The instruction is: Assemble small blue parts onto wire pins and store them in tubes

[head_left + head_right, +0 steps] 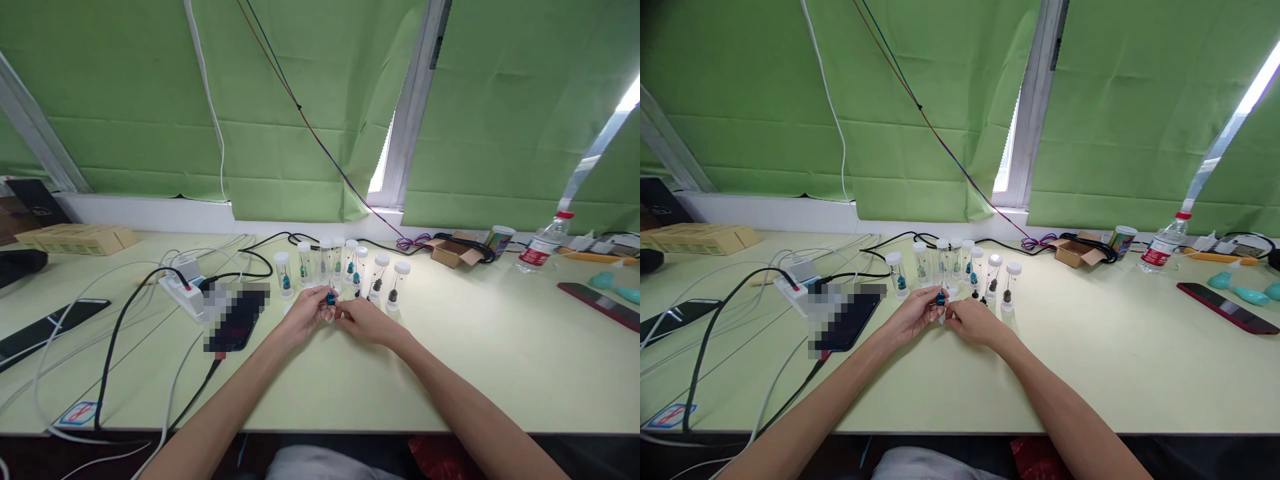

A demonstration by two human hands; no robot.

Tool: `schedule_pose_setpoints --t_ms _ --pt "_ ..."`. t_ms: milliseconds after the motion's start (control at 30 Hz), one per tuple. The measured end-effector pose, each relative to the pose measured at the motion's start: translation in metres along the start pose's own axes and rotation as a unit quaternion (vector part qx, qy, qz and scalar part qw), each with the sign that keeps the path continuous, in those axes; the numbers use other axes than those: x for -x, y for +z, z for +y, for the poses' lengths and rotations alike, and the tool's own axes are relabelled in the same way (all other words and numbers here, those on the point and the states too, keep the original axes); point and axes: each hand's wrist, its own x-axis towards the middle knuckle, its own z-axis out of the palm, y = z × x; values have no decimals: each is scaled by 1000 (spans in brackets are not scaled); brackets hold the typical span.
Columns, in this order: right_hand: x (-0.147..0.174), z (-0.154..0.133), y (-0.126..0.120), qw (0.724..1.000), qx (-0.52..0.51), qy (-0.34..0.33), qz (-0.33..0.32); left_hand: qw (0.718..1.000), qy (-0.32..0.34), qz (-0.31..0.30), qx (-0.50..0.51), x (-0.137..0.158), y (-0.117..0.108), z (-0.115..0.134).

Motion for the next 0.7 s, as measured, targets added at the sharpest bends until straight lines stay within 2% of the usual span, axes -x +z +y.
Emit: schedule_pose_setpoints --t_ms 300,567,700 --pt "0 7 3 998 -7 28 63 1000 8 -4 -7 1 1 1" --pt "-5 14 6 980 -83 27 181 999 16 1 -35 1 1 1" --pt "-6 14 5 965 -83 21 247 999 11 12 -49 2 2 1"
